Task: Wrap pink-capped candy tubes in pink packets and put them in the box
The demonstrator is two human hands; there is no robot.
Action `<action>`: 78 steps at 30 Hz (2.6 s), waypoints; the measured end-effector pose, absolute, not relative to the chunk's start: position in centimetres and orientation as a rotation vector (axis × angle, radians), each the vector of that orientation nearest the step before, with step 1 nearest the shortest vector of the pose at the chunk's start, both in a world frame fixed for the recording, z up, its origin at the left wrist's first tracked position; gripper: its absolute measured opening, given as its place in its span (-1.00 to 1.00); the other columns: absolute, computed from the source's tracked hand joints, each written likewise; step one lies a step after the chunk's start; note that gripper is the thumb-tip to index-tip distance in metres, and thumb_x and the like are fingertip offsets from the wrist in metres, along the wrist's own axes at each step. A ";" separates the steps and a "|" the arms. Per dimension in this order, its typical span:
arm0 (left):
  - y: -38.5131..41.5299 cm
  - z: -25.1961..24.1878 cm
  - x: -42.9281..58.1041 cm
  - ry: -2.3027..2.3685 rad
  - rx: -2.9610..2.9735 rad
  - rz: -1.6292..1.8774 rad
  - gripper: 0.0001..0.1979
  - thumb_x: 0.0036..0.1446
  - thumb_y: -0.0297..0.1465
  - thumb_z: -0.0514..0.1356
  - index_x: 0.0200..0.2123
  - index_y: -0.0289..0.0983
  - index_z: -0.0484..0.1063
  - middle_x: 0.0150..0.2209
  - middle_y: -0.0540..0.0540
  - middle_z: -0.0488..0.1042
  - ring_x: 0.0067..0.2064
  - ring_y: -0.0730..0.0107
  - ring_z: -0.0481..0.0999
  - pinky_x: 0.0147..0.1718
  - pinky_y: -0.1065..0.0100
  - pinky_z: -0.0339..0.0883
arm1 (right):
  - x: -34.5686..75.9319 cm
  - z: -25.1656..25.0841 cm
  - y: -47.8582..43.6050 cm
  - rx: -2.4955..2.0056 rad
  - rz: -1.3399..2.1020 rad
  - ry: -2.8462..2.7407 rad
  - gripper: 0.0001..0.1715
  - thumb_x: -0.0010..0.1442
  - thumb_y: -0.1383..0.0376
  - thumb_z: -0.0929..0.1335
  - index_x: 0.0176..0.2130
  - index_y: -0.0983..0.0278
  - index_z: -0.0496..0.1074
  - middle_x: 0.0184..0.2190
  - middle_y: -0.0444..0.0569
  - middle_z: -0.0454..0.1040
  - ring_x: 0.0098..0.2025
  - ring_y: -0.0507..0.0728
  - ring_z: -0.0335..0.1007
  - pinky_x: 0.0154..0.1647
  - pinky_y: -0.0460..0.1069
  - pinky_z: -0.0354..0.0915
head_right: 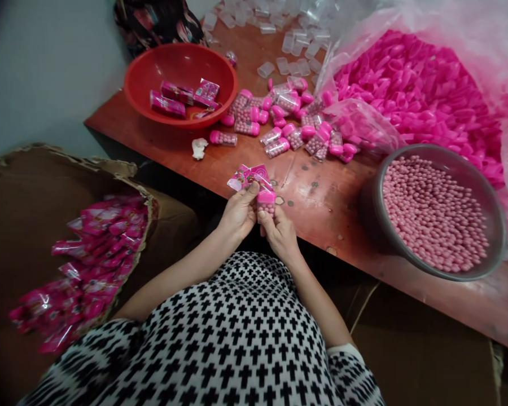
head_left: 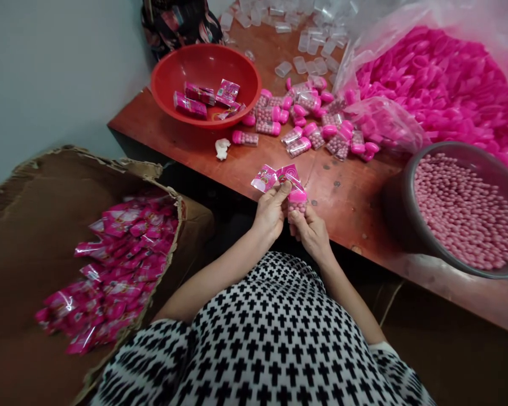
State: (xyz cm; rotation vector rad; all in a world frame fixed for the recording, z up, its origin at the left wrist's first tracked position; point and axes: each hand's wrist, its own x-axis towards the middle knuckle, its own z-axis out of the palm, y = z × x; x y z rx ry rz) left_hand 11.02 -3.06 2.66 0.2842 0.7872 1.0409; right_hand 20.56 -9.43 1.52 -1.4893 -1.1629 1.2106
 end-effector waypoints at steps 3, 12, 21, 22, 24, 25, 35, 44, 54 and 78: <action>-2.8 2.8 10.6 0.782 0.368 1.028 -0.60 -0.21 -0.18 0.42 -0.44 -0.32 0.38 -0.57 0.06 0.42 -0.54 0.54 0.43 -0.47 0.47 0.32 | 20.7 1.2 -9.2 -1.476 1.213 -1.176 -0.61 0.21 -0.04 0.26 -0.31 0.23 0.32 -0.65 -0.24 0.27 -0.68 -0.06 0.10 -0.67 -0.12 0.06; -2.6 2.5 10.1 0.780 0.580 0.906 -0.65 -0.27 -0.23 0.44 -0.49 -0.36 0.48 -0.57 -0.01 0.48 -0.54 0.48 0.46 -0.48 0.42 0.36 | 20.9 0.6 -9.1 -1.589 0.862 -1.321 -0.68 0.22 0.03 0.27 -0.36 0.22 0.30 -0.57 -0.20 0.29 -0.56 -0.04 0.17 -0.52 -0.11 0.13; -2.2 2.3 9.2 0.765 0.792 0.778 -0.71 -0.17 -0.24 0.39 -0.54 -0.39 0.51 -0.59 -0.07 0.49 -0.57 0.42 0.46 -0.53 0.36 0.38 | 21.4 0.3 -8.2 -1.273 1.333 -1.023 -0.60 0.16 -0.04 0.32 -0.39 0.24 0.32 -0.66 -0.25 0.24 -0.70 -0.09 0.08 -0.72 -0.14 0.01; -2.4 2.3 9.2 0.759 0.797 0.771 -0.71 -0.15 -0.23 0.38 -0.52 -0.39 0.52 -0.59 -0.07 0.49 -0.57 0.39 0.47 -0.53 0.34 0.39 | 21.4 0.4 -8.1 -1.283 1.294 -1.035 -0.61 0.16 -0.02 0.33 -0.41 0.25 0.31 -0.66 -0.25 0.24 -0.70 -0.09 0.09 -0.71 -0.15 0.02; -2.6 2.3 9.4 0.746 0.787 0.755 -0.69 -0.13 -0.22 0.37 -0.51 -0.39 0.51 -0.61 -0.08 0.48 -0.59 0.36 0.47 -0.55 0.31 0.40 | 21.3 0.6 -8.0 -1.299 1.239 -1.037 -0.64 0.17 0.02 0.34 -0.43 0.25 0.30 -0.67 -0.26 0.25 -0.69 -0.10 0.11 -0.70 -0.16 0.05; -2.7 2.3 9.4 0.742 0.774 0.754 -0.69 -0.13 -0.22 0.37 -0.51 -0.39 0.51 -0.62 -0.07 0.47 -0.62 0.36 0.45 -0.59 0.31 0.39 | 21.2 0.6 -8.0 -1.291 1.238 -1.018 -0.65 0.17 0.03 0.34 -0.42 0.25 0.30 -0.67 -0.26 0.27 -0.69 -0.10 0.13 -0.70 -0.16 0.06; -3.7 2.2 8.8 0.772 0.597 0.949 -0.71 -0.17 -0.27 0.41 -0.56 -0.39 0.47 -0.56 -0.05 0.44 -0.54 0.50 0.41 -0.54 0.41 0.34 | 20.2 0.6 -7.4 -1.094 1.320 -0.781 -0.64 0.07 0.06 0.42 -0.26 0.21 0.29 -0.55 -0.23 0.47 -0.59 -0.02 0.40 -0.56 -0.11 0.38; -5.1 3.9 1.7 1.020 0.623 1.637 -0.39 0.02 0.16 0.05 -0.16 -0.19 0.51 -0.16 -0.13 0.58 -0.12 0.22 0.57 -0.04 0.12 0.39 | 19.2 2.0 -5.6 -1.104 1.356 -0.897 -0.66 0.09 0.05 0.40 -0.28 0.22 0.30 -0.54 -0.21 0.51 -0.59 -0.03 0.43 -0.60 -0.15 0.34; 1.7 -2.7 4.1 1.491 1.780 1.084 -0.76 -0.01 -0.30 0.32 -0.21 -0.11 0.58 0.07 -0.08 0.47 0.28 0.02 0.17 0.30 -0.06 -0.31 | 20.4 1.3 -5.8 -1.359 1.283 -1.013 -0.66 0.12 0.02 0.37 -0.38 0.25 0.35 -0.56 -0.17 0.48 -0.59 -0.05 0.36 -0.56 -0.15 0.27; 1.6 -3.0 5.3 1.485 1.742 1.246 -0.86 0.10 -0.32 0.22 -0.28 -0.10 0.58 -0.04 -0.06 0.54 0.24 0.17 0.26 0.28 -0.06 -0.30 | 19.8 0.8 -3.3 -1.298 1.161 -0.984 -0.64 0.04 0.04 0.41 -0.28 0.24 0.36 -0.41 -0.15 0.47 -0.47 -0.03 0.39 -0.49 -0.12 0.31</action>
